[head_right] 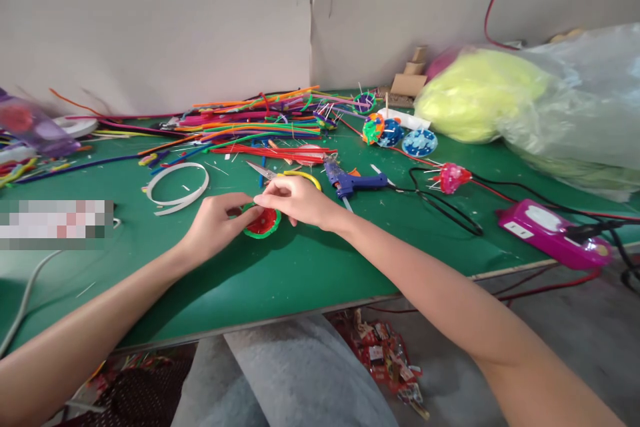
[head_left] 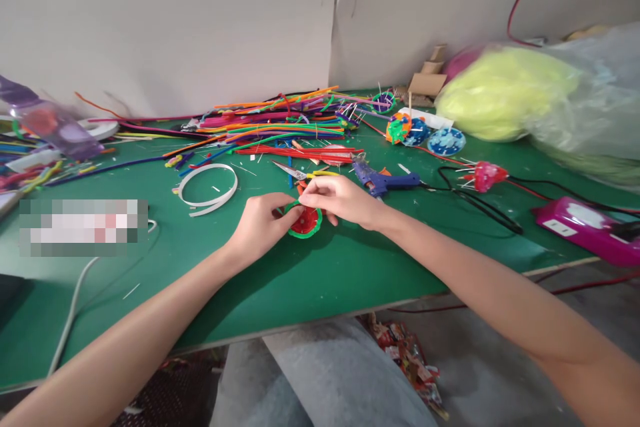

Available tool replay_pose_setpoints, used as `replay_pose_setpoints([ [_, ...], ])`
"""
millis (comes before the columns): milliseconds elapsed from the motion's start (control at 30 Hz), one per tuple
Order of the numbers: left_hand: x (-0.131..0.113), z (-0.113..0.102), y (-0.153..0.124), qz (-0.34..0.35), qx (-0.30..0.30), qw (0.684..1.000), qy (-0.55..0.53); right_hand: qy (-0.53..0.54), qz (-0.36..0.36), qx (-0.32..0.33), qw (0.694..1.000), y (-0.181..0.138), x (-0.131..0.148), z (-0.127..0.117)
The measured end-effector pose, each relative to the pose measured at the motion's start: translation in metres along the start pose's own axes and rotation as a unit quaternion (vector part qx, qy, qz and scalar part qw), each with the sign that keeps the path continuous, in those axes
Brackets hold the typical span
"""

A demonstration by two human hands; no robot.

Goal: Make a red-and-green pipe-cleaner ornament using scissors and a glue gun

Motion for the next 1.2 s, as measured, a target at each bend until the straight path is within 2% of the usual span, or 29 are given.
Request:
replay_pose_setpoints([
  [367,-0.0018,0.0013,-0.0012,0.016,-0.004,1.000,-0.001,0.062,0.005,0.027,0.998,0.0002,-0.0024,0.0024],
  [500,-0.0008,0.0025,-0.0008,0.014,-0.001,1.000,0.002,0.059,-0.003,0.021,0.998,0.0004,-0.0041,0.0032],
  [800,-0.0004,0.0014,-0.0008,0.022,-0.004,1.000,0.016,0.065,0.031,0.014,0.997,0.0012,-0.0027,-0.0009],
  [1200,-0.0021,0.0063,-0.0020,0.059,0.004,0.997,0.043,0.022,0.017,0.017,0.999,0.0000,-0.0073,0.0013],
])
Point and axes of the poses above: each hand's wrist, its own y-axis towards the middle knuckle, its own z-axis out of the palm, x = y × z, the point moved 4 cm from there along y, towards the middle knuckle, and after that the axes turned 11 degrees about -z, right-handed, at the moved point
